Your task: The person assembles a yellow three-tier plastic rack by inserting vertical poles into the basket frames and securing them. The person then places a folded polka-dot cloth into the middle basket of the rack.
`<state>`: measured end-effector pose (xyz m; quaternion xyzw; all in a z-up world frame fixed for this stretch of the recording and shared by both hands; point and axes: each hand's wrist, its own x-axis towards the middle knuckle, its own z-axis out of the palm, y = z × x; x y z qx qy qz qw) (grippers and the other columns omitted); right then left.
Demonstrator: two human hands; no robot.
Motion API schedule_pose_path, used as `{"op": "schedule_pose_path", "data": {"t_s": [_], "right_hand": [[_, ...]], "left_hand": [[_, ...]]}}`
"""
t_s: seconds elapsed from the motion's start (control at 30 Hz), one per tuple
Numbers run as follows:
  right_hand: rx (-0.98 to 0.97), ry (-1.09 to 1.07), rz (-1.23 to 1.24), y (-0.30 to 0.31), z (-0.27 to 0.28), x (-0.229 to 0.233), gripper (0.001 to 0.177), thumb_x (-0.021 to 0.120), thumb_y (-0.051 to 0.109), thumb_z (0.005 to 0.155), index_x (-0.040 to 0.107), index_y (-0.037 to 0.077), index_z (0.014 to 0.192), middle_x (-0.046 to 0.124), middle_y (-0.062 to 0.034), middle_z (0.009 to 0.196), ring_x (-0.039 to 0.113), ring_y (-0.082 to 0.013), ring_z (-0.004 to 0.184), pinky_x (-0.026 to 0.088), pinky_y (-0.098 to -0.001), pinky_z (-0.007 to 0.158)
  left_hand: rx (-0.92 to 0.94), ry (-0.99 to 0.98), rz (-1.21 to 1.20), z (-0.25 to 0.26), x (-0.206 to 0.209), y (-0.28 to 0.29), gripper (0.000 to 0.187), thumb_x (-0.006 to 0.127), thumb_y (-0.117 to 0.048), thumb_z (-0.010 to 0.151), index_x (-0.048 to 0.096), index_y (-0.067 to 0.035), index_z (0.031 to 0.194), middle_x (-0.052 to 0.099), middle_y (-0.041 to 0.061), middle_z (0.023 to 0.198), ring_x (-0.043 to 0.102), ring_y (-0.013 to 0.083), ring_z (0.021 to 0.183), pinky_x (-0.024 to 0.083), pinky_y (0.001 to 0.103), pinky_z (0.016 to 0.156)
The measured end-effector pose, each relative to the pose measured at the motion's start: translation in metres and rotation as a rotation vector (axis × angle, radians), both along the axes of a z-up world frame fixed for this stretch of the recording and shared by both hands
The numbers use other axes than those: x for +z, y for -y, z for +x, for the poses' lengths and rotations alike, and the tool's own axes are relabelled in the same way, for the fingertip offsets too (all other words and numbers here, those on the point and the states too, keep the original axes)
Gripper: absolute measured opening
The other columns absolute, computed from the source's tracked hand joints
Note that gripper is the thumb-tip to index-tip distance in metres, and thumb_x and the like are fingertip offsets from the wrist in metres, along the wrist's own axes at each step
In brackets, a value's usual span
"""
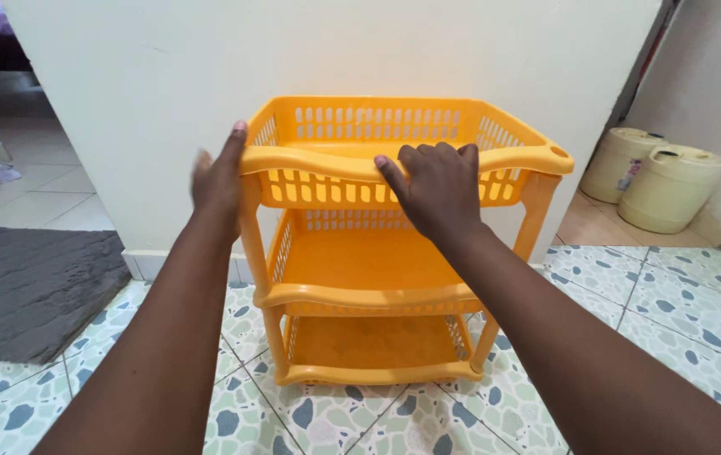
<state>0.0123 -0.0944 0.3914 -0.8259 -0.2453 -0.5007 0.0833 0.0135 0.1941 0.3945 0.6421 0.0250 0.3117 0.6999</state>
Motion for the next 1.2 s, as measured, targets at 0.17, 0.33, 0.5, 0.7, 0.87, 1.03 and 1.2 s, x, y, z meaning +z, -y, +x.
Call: {"op": "schedule_pose_path", "data": {"t_s": [0.17, 0.33, 0.5, 0.7, 0.87, 1.03, 1.2], "right_hand": [[0.03, 0.033, 0.07, -0.006, 0.002, 0.003, 0.049, 0.045, 0.045, 0.11, 0.064, 0.01, 0.081, 0.062, -0.0069, 0.076, 0.057, -0.0292, 0.079, 0.034, -0.0519, 0.086], [0.03, -0.224, -0.048, 0.009, 0.008, 0.015, 0.045, 0.051, 0.048, 0.104, 0.069, 0.008, 0.092, 0.069, -0.01, 0.084, 0.063, -0.0313, 0.088, 0.034, -0.0552, 0.084], [0.182, -0.114, 0.261, 0.065, 0.027, 0.027, 0.051, 0.06, 0.052, 0.102, 0.067, 0.004, 0.119, 0.07, -0.0152, 0.111, 0.064, -0.0346, 0.112, 0.04, -0.0509, 0.104], [0.07, -0.811, 1.252, 0.152, 0.054, 0.031, 0.09, 0.054, 0.077, 0.09, 0.054, -0.002, 0.134, 0.063, -0.0177, 0.125, 0.064, -0.0305, 0.12, 0.05, -0.0456, 0.103], [0.218, -1.199, 1.385, 0.167, 0.041, 0.012, 0.098, 0.035, 0.083, 0.083, 0.053, 0.011, 0.147, 0.056, -0.0232, 0.136, 0.057, -0.0434, 0.12, 0.043, -0.062, 0.103], [0.351, -1.334, 1.202, 0.162, 0.01, 0.015, 0.096, 0.026, 0.084, 0.075, 0.05, 0.024, 0.146, 0.057, -0.0156, 0.136, 0.059, -0.0437, 0.113, 0.028, -0.0783, 0.099], [0.469, -1.207, 1.231, 0.157, 0.021, 0.007, 0.084, 0.038, 0.074, 0.08, 0.056, 0.02, 0.141, 0.063, -0.012, 0.131, 0.061, -0.0343, 0.098, 0.035, -0.079, 0.101]], "left_hand": [[-0.381, -0.306, 0.07, 0.002, 0.003, -0.017, 0.058, 0.041, -0.063, 0.097, 0.057, -0.017, 0.128, 0.065, 0.009, 0.106, 0.058, 0.0192, 0.084, 0.046, 0.039, 0.069], [-0.434, -0.229, 0.014, -0.003, 0.002, -0.016, 0.052, 0.042, -0.059, 0.101, 0.056, -0.016, 0.125, 0.063, 0.007, 0.102, 0.056, 0.0209, 0.085, 0.044, 0.041, 0.07], [-0.445, -0.2, -0.012, -0.01, 0.006, -0.009, 0.058, 0.041, -0.06, 0.097, 0.054, -0.018, 0.135, 0.065, 0.008, 0.122, 0.06, 0.0217, 0.103, 0.046, 0.044, 0.084], [-0.342, -0.434, 0.026, -0.034, 0.023, 0.003, 0.075, 0.029, -0.073, 0.092, 0.049, -0.024, 0.145, 0.054, 0.006, 0.15, 0.054, 0.0269, 0.125, 0.04, 0.059, 0.105], [-0.34, -0.559, 0.047, -0.051, 0.036, 0.013, 0.076, 0.02, -0.071, 0.092, 0.048, -0.025, 0.146, 0.053, 0.008, 0.15, 0.058, 0.038, 0.127, 0.035, 0.064, 0.106], [-0.457, -0.339, 0.089, -0.049, 0.024, 0.008, 0.072, 0.02, -0.061, 0.098, 0.046, -0.014, 0.145, 0.058, 0.014, 0.142, 0.063, 0.0311, 0.123, 0.051, 0.054, 0.101], [-0.495, -0.249, 0.06, -0.023, 0.011, -0.005, 0.069, 0.02, -0.058, 0.102, 0.048, -0.01, 0.143, 0.061, 0.015, 0.132, 0.064, 0.0283, 0.108, 0.054, 0.05, 0.093]]}}
